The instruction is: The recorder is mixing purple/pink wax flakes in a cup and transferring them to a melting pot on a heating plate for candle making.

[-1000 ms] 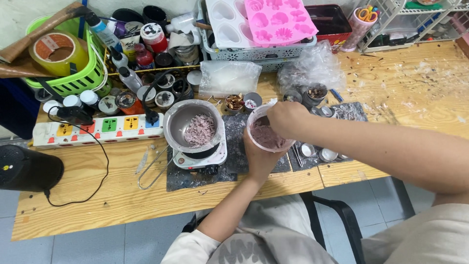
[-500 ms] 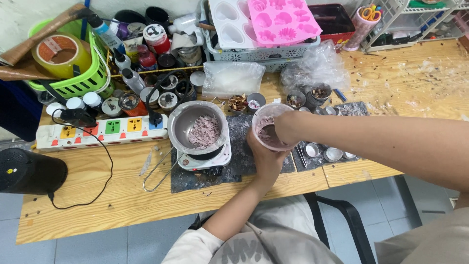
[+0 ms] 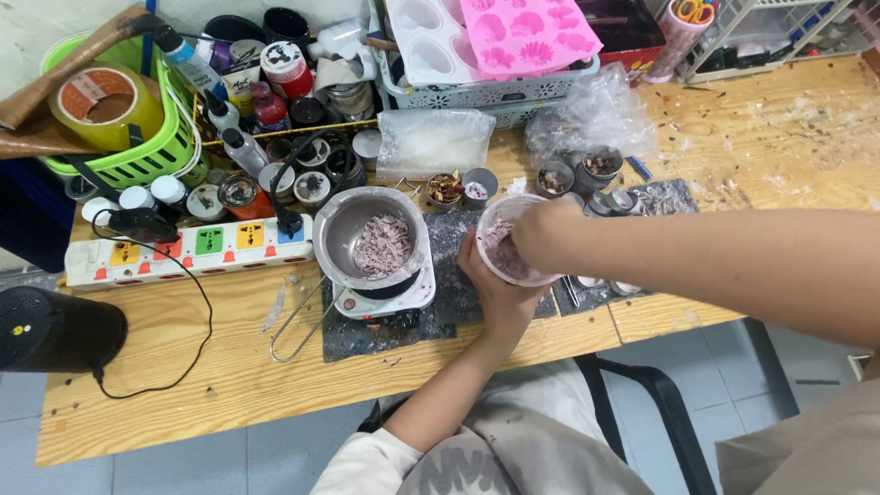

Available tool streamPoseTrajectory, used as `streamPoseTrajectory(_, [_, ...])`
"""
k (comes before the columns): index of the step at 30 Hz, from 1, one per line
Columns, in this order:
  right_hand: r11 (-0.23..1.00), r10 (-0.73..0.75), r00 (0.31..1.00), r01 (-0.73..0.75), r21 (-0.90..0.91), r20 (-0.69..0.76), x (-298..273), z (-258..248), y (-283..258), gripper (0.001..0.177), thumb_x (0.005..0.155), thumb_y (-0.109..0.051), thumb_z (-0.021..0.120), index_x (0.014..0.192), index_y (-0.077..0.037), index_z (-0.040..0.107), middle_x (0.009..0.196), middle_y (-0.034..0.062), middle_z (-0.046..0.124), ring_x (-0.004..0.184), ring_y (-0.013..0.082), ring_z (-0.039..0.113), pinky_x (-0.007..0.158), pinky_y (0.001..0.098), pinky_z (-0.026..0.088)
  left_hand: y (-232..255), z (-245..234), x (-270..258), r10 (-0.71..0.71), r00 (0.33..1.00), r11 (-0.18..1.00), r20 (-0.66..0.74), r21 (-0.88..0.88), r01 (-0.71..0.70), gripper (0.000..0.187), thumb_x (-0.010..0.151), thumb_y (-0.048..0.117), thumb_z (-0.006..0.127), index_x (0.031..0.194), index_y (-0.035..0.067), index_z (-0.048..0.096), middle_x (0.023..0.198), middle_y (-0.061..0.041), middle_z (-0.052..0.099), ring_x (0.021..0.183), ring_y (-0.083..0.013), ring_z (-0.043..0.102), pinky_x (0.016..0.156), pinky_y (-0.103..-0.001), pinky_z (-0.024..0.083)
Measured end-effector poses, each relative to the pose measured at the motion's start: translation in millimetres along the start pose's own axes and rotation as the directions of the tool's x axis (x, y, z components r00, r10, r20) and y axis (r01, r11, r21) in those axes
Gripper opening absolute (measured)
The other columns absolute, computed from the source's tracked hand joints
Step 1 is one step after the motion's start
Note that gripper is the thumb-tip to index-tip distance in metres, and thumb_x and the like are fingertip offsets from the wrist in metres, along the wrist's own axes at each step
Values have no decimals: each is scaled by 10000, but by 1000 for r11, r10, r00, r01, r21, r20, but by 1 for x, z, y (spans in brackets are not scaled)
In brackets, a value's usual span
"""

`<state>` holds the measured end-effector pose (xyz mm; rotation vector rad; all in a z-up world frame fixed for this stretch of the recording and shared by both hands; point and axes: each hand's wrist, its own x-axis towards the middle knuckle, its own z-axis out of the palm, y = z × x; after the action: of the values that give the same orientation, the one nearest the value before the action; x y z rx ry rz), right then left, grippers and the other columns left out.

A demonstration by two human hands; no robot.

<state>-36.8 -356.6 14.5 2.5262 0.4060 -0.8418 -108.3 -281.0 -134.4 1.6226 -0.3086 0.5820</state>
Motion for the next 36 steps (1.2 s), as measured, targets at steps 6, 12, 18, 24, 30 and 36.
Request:
streamPoseTrajectory(6, [992,-130,971,129,-19,-203,39,60,15,350,852,-254,712,1088,3,717,924,173,769,838,330,772,700,448,617,8,-2,9,-132,990,971,51,-194,140,1104,659,215,994,1497,-28,317,1419,-190,455,1330,-301,535,1133,-430,455])
streamPoseTrajectory(12, [922,-339,899,377,-94,277,69,45,19,244,829,-198,698,842,26,794,898,216,768,850,321,734,816,368,553,24,-13,31,-76,992,987,97,-134,88,958,634,321,1016,1360,-15,490,1271,-159,632,1151,-258,678,1014,-389,567])
streamPoseTrajectory(18, [886,-404,885,442,-140,232,96,79,24,204,809,-157,681,870,-24,824,921,207,736,861,324,732,825,402,556,33,-22,43,-142,972,966,188,-186,177,948,632,349,1003,1366,-8,522,1297,-155,656,1176,-247,696,1021,-370,593])
streamPoseTrajectory(24, [977,-177,970,152,150,166,66,53,8,273,782,-157,753,1008,-7,783,991,220,748,944,318,746,842,397,580,10,-24,39,-82,973,987,215,-115,109,1072,561,318,1026,1415,-19,475,1349,-173,600,1249,-274,636,1078,-398,538])
streamPoseTrajectory(30, [980,-159,972,135,146,170,71,50,10,309,786,-181,764,1029,9,780,1021,227,763,963,310,762,837,388,593,-1,-27,39,-174,927,949,331,-196,248,1177,563,352,1009,1489,-9,378,1425,-161,571,1318,-264,607,1129,-396,522])
streamPoseTrajectory(36, [976,-173,978,155,152,113,72,52,10,356,765,-184,798,1065,5,761,1042,220,746,985,312,747,858,394,584,-6,-35,44,-202,885,949,420,-140,283,1180,525,343,1018,1467,10,391,1428,-165,566,1333,-276,602,1140,-402,508])
